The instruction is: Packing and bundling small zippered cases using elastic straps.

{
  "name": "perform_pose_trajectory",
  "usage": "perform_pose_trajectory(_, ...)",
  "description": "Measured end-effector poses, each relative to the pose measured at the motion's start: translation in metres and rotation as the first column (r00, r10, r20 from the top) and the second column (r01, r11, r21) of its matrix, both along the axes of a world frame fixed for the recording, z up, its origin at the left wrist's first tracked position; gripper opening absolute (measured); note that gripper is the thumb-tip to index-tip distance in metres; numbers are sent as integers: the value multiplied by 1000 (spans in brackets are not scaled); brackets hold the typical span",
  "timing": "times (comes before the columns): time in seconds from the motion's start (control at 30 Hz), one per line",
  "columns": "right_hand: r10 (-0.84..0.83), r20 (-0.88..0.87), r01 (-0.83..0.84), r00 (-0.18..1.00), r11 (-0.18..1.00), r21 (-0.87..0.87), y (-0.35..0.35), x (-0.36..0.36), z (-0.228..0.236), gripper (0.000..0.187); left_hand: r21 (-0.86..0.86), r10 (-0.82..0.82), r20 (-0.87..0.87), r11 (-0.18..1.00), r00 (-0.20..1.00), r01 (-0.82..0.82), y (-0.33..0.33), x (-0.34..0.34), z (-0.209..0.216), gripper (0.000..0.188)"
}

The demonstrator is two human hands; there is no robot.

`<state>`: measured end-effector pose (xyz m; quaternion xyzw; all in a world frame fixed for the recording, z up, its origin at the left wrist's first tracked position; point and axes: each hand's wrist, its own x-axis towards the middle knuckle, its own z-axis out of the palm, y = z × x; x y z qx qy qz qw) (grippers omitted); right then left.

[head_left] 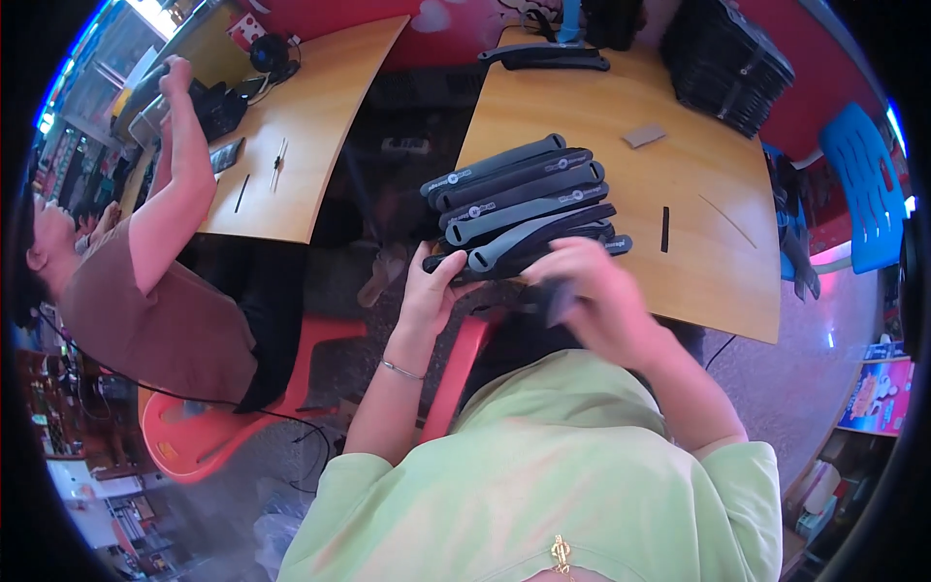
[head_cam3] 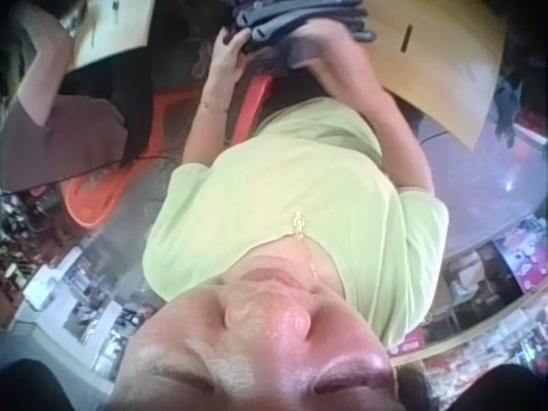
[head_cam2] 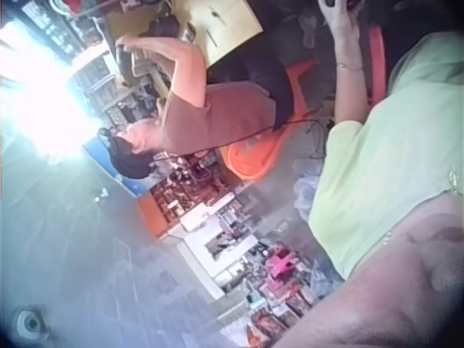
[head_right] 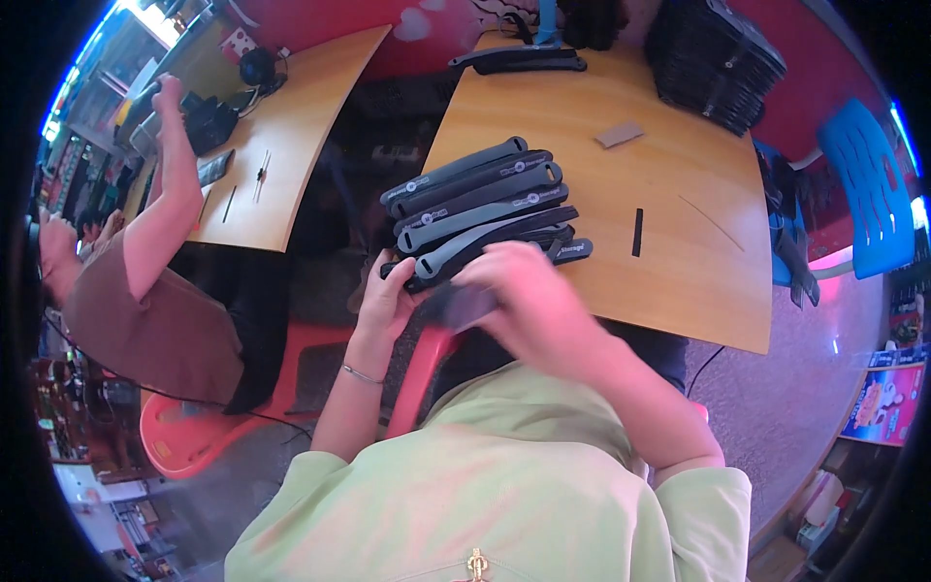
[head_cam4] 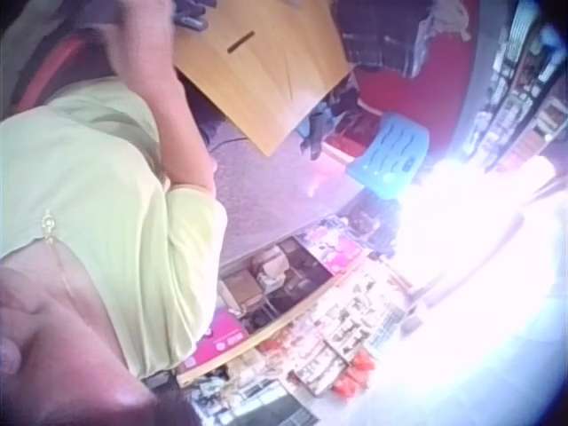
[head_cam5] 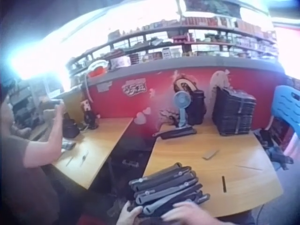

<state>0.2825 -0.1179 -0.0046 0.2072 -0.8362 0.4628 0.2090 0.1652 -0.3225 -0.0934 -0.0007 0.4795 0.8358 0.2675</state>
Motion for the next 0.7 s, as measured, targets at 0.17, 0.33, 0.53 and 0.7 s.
perform_pose_trajectory(0.17,-78,-11,57,997,817,-573,42,21,-1,22,-15,-28,21,999,999,29,-2,-3,0,36)
perform_pose_trajectory(0.33,-164,2,76,986,448,-891,52,29,-12,20,-25,-4,51,1000,999,6,3,-3,2,34)
perform_pose_trajectory(0.53,-196,115,135,974,89,-987,74,30,-30,19,-31,-8,63,999,998,10,3,-4,0,43)
perform_pose_trajectory(0.7,-272,-10,199,962,729,-655,61,34,-2,15,-90,120,8,989,993,-119,9,1,8,59)
